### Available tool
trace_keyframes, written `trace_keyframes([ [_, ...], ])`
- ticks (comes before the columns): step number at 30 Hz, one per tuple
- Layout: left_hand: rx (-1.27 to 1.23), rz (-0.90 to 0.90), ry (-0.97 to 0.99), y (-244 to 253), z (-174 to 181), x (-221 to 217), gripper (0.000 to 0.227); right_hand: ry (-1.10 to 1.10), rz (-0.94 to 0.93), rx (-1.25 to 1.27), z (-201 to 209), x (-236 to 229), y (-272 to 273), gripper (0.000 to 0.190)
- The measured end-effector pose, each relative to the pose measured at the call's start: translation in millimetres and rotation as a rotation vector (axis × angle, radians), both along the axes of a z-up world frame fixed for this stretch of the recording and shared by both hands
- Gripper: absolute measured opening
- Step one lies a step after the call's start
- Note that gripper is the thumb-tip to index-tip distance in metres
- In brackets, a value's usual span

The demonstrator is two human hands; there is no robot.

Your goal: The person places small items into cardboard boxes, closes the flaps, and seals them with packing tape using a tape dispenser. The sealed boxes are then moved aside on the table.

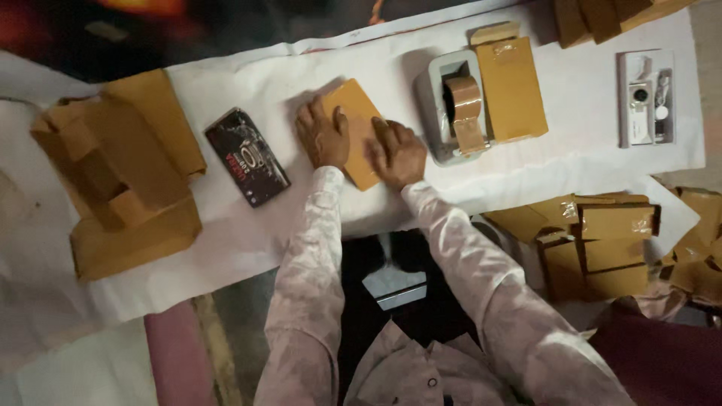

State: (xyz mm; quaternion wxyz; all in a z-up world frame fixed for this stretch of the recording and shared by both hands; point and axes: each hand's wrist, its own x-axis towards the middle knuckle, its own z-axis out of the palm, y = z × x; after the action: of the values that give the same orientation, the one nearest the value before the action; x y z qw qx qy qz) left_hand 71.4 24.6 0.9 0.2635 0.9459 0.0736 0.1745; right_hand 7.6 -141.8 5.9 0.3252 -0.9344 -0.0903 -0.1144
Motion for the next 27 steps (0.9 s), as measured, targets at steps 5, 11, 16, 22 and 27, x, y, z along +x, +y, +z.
trace_keyframes([
  [5, 0.090, 0.291, 0.363, 16, 27, -43, 0.062, -0.081, -0.308, 0.143, -39, 27, -10, 0.048],
  [11, 0.200, 0.380, 0.145, 13, 14, -62, 0.063, -0.100, -0.360, 0.398, -51, -41, 37, 0.066],
  [16, 0.173, 0.272, 0.152, 21, -8, -56, 0.055, 0.189, -0.324, 0.469, -33, -45, 27, 0.063],
  [22, -0.340, 0.193, -0.150, 33, -54, -51, 0.053, 0.281, -0.369, 0.871, -34, 62, 7, 0.062],
  [27, -1.190, 0.133, -0.247, 72, -115, -77, 0.056, 0.140, -0.172, 1.221, -54, 2, -28, 0.035],
])
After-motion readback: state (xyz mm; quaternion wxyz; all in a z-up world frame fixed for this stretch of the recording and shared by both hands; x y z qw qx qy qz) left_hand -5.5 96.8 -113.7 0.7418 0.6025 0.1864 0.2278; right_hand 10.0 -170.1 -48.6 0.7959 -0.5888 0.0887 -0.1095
